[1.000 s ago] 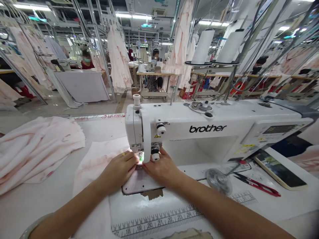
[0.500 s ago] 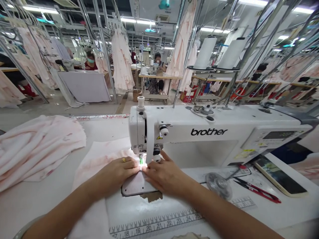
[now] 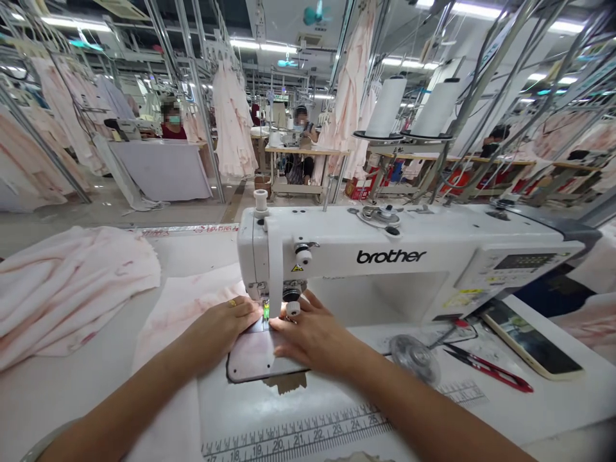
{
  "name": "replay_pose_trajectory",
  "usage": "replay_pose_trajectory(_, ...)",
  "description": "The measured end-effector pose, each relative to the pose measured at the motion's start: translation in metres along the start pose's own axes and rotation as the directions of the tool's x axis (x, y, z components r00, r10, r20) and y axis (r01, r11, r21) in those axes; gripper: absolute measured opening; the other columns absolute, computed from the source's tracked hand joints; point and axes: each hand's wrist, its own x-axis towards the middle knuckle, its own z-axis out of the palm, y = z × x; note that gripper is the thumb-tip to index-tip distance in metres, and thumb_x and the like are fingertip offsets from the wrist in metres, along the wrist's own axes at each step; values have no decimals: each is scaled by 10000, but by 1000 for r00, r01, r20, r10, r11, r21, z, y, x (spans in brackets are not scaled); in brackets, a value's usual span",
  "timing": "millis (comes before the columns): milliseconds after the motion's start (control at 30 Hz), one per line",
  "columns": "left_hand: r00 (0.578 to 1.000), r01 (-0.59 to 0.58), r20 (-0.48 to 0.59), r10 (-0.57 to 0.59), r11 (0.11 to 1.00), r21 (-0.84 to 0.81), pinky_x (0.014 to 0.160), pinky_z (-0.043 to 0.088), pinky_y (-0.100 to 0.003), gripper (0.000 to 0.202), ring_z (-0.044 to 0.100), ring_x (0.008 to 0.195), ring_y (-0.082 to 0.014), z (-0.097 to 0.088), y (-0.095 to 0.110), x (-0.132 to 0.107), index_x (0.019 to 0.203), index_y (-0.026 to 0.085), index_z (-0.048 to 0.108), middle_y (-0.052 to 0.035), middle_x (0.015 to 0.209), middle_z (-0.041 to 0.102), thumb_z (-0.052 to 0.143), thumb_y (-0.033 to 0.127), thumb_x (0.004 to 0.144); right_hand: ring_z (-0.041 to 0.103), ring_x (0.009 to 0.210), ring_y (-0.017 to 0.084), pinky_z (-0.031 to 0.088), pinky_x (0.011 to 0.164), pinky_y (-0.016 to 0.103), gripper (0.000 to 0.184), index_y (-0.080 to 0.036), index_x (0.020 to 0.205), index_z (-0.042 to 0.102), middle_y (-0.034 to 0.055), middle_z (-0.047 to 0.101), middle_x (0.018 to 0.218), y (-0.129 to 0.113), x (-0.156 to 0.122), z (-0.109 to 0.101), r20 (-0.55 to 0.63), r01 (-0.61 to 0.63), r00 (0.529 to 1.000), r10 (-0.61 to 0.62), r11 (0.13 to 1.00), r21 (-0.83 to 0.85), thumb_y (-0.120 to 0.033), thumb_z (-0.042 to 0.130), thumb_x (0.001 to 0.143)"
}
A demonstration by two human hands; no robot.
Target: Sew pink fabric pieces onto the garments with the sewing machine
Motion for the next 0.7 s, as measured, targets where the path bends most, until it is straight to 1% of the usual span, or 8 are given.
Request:
replay_pose_trajectory(200, 1000, -2, -21, 1, 1000, -29, 946, 524, -331, 441, 628, 1099, -205, -2, 3, 1, 1255, 245, 603, -58, 1160, 691, 447, 59, 887, 472, 1108, 203, 131, 1167, 392, 323, -232, 1179, 591, 35, 606, 1089, 4, -1, 1, -41, 37, 999, -35, 999, 41, -479, 464, 1013)
replay_pose_trajectory(367, 999, 32, -21, -32, 999, -21, 935, 513, -319, 409, 621, 1086, -199, -9, 9, 4, 1197, 230, 622, -58, 1147, 688, 424, 46, 889, 489, 1060, 197, 159, 1151, 384, 257, -223, 1134, 620, 24, 638, 992, 8, 0, 1, -85, 55, 995, -50, 997, 55, -404, 477, 1021)
replay_pose_trajectory(433, 999, 45, -16, -45, 999, -7, 964, 491, -326, 354, 616, 1080, -189, -12, 13, 5, 1164, 228, 627, -51, 1132, 686, 421, 79, 917, 496, 1040, 198, 179, 1139, 387, 243, -220, 1116, 630, 25, 644, 946, 9, 0, 0, -98, 61, 994, -54, 996, 65, -390, 487, 1018)
replay_pose_trajectory(500, 998, 69, -14, -69, 998, 14, 1052, 426, -379, 267, 610, 1071, -186, -15, 15, 5, 1113, 236, 635, -36, 1077, 689, 431, 163, 956, 506, 1015, 197, 202, 1123, 385, 229, -221, 1095, 641, 26, 649, 931, 9, 0, -1, -110, 66, 992, -57, 995, 79, -375, 492, 1016)
replay_pose_trajectory(567, 992, 125, -22, -124, 991, 40, 1137, 311, -470, 213, 592, 1100, -202, -18, 13, 4, 1069, 237, 635, -31, 1042, 683, 446, 265, 975, 514, 998, 198, 222, 1105, 386, 215, -217, 1073, 652, 32, 655, 934, 8, 1, -1, -123, 68, 991, -57, 993, 91, -354, 497, 1014)
replay_pose_trajectory(633, 976, 217, -36, -215, 973, 74, 1160, 214, -557, 237, 548, 1186, -239, -21, 6, 0, 1090, 226, 621, -53, 1098, 671, 439, 333, 980, 520, 987, 202, 250, 1078, 385, 206, -204, 1054, 663, 40, 663, 932, 8, 3, 0, -134, 77, 989, -63, 992, 103, -327, 503, 1010)
replay_pose_trajectory(667, 962, 273, -41, -270, 958, 91, 1148, 209, -583, 268, 526, 1222, -259, -22, 0, -3, 1124, 221, 610, -71, 1157, 658, 430, 360, 982, 524, 977, 203, 266, 1063, 385, 206, -198, 1047, 669, 44, 667, 926, 8, 3, 0, -135, 84, 988, -69, 991, 107, -319, 507, 1008)
replay_pose_trajectory(700, 944, 330, -41, -327, 938, 107, 1130, 238, -588, 306, 513, 1245, -272, -24, -7, -7, 1166, 218, 597, -88, 1218, 640, 422, 389, 983, 531, 962, 202, 280, 1048, 385, 207, -192, 1045, 676, 47, 670, 919, 7, 4, 0, -131, 90, 989, -75, 990, 113, -312, 512, 1006)
